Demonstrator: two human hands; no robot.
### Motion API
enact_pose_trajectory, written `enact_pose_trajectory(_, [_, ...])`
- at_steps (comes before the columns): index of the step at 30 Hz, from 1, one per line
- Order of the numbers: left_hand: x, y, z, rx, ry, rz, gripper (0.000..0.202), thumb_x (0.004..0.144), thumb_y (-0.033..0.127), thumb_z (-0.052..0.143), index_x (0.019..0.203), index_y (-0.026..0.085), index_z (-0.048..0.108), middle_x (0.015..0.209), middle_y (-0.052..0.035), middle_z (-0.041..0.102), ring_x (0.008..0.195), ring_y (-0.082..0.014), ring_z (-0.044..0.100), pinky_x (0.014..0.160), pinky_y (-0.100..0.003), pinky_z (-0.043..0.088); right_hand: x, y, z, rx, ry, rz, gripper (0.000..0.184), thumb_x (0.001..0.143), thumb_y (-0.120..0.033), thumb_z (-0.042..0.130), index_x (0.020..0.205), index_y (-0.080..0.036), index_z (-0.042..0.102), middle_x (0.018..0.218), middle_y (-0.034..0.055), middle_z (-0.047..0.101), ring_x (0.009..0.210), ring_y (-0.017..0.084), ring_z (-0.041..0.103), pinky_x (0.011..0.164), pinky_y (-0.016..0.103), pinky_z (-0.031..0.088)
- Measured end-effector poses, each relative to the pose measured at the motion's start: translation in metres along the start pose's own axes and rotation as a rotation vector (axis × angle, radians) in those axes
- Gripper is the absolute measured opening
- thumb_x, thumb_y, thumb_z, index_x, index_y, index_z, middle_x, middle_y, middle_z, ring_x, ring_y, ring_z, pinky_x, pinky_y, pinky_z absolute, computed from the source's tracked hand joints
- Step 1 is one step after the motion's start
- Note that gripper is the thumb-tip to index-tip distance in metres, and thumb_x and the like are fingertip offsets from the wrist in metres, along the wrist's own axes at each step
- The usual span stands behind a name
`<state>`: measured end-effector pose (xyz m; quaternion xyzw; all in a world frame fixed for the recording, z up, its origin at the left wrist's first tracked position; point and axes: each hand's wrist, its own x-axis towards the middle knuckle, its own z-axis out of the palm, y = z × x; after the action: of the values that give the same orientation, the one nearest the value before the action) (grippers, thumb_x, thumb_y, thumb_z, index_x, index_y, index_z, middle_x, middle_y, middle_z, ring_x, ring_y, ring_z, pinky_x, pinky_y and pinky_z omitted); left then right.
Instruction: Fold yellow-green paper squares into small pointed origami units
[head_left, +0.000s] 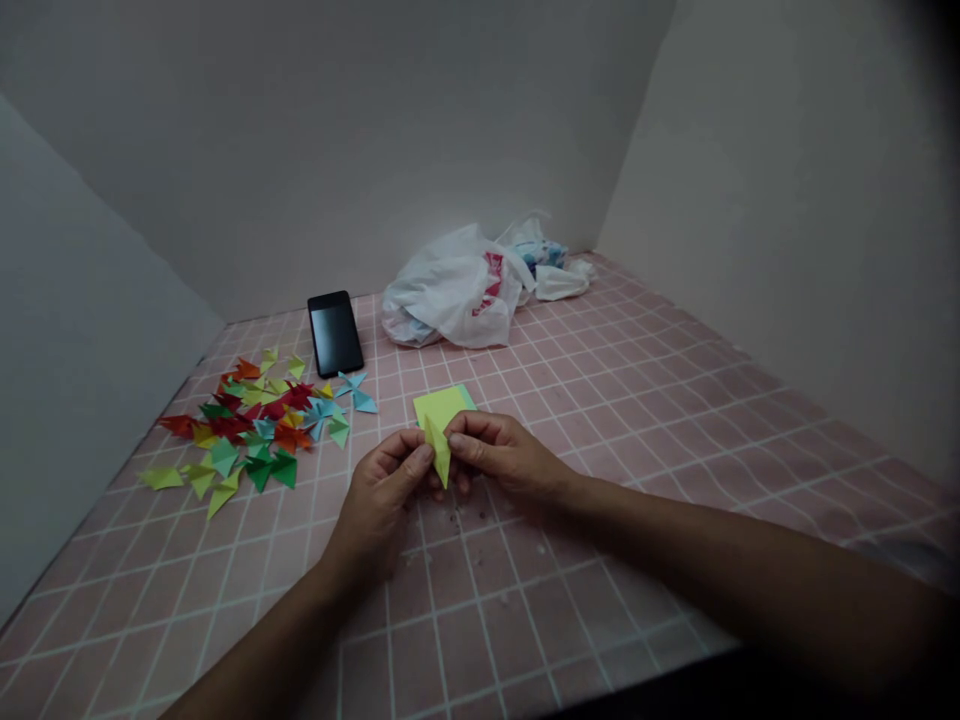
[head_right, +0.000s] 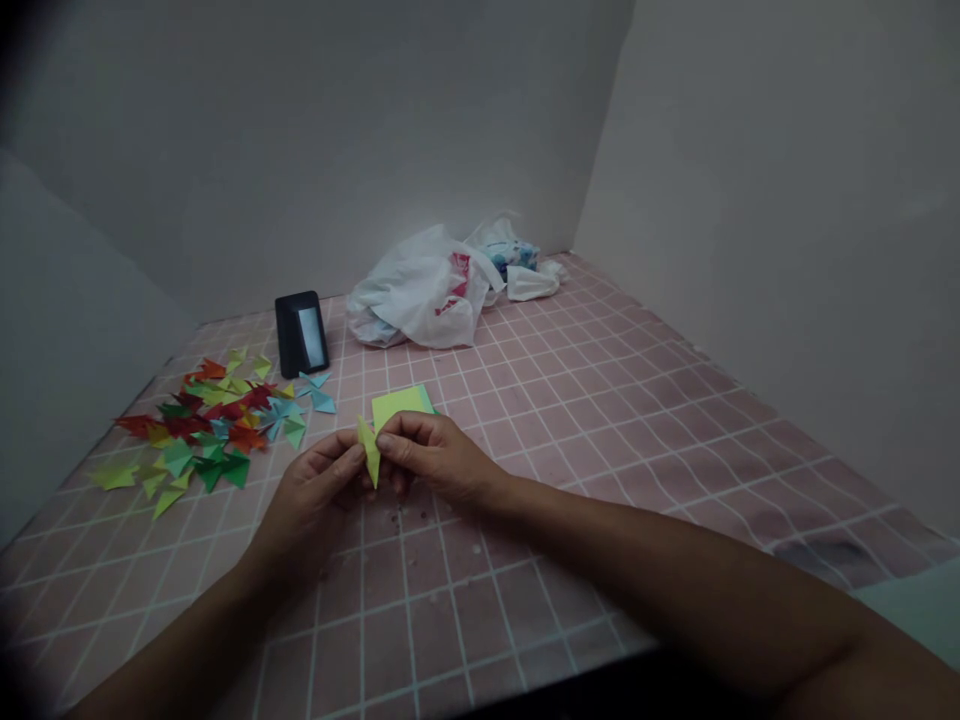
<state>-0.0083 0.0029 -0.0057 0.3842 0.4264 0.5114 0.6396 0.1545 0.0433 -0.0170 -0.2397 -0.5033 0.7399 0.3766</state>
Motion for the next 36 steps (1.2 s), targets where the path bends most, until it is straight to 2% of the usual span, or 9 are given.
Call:
enact_pose_trajectory(6, [0.001, 0.003, 0.004, -0.063, -0.051, -0.017, 0.020, 0.079, 0.031, 0.076, 0.084, 0.015, 0.065, 0.068, -0.0009, 0.066, 0.060, -0.0120, 0.058, 0.056, -0.022, 0.043, 0.001, 0.001, 0.000, 0.086, -0.022, 0.025, 0.033, 0.085, -0.047, 0.071, 0.080, -0.017, 0.058, 0.066, -0.0015, 0.063, 0.056, 0.009, 0.056, 0.056, 0.022, 0.042])
enact_pose_trajectory(11, [0.000, 0.002, 0.004, -0.029, -0.031, -0.003, 0.020, 0.079, 0.032, 0.075, 0.083, 0.016, 0.065, 0.067, -0.0006, 0.066, 0.061, -0.0127, 0.058, 0.056, -0.022, 0.043, 0.001, -0.002, 0.000, -0.004, -0.023, 0.007, 0.032, 0.085, -0.047, 0.069, 0.084, -0.018, 0.057, 0.068, -0.0015, 0.062, 0.056, 0.010, 0.055, 0.056, 0.024, 0.043])
enact_pose_trajectory(17, [-0.003, 0.004, 0.001, 0.320, 0.076, 0.189, 0.014, 0.082, 0.030, 0.072, 0.082, 0.017, 0.068, 0.067, 0.0012, 0.062, 0.063, -0.0119, 0.055, 0.062, -0.023, 0.045, -0.003, -0.006, 0.002, -0.385, 0.115, -0.139, 0.019, 0.085, -0.032, 0.064, 0.075, -0.019, 0.055, 0.067, -0.0030, 0.052, 0.059, 0.010, 0.045, 0.056, 0.025, 0.035])
enact_pose_trajectory(22, [-0.006, 0.006, 0.005, 0.401, 0.050, 0.202, 0.016, 0.082, 0.033, 0.071, 0.086, 0.017, 0.069, 0.073, -0.0006, 0.065, 0.067, -0.0143, 0.059, 0.065, -0.026, 0.048, -0.007, -0.007, 0.005, -0.627, 0.170, -0.268, 0.020, 0.084, -0.023, 0.061, 0.068, -0.019, 0.051, 0.063, -0.0032, 0.051, 0.059, 0.010, 0.044, 0.056, 0.026, 0.033])
enact_pose_trajectory(25, [-0.007, 0.006, 0.006, 0.413, 0.062, 0.221, 0.015, 0.078, 0.030, 0.074, 0.084, 0.017, 0.069, 0.075, -0.0005, 0.066, 0.069, -0.0141, 0.060, 0.066, -0.025, 0.049, -0.008, -0.008, 0.006, -0.688, 0.133, -0.345, 0.018, 0.085, -0.019, 0.059, 0.069, -0.020, 0.051, 0.064, -0.0024, 0.055, 0.059, 0.010, 0.047, 0.057, 0.026, 0.035])
enact_pose_trajectory(31, [-0.009, 0.007, 0.007, 0.432, 0.140, 0.293, 0.006, 0.082, 0.024, 0.071, 0.080, 0.019, 0.069, 0.069, -0.0004, 0.067, 0.065, -0.0149, 0.062, 0.064, -0.026, 0.051, -0.009, -0.007, 0.005, -0.719, 0.144, -0.414, 0.014, 0.091, -0.023, 0.060, 0.077, -0.019, 0.056, 0.074, 0.0015, 0.061, 0.066, 0.013, 0.056, 0.062, 0.027, 0.042])
enact_pose_trajectory(36, [-0.012, 0.007, 0.006, 0.494, 0.174, 0.446, 0.003, 0.082, 0.020, 0.073, 0.084, 0.021, 0.073, 0.083, -0.0028, 0.070, 0.078, -0.0181, 0.065, 0.074, -0.029, 0.053, -0.011, -0.009, 0.005, -0.792, 0.150, -0.576, 0.006, 0.093, -0.022, 0.059, 0.087, -0.020, 0.059, 0.080, 0.0033, 0.062, 0.071, 0.015, 0.058, 0.065, 0.029, 0.045])
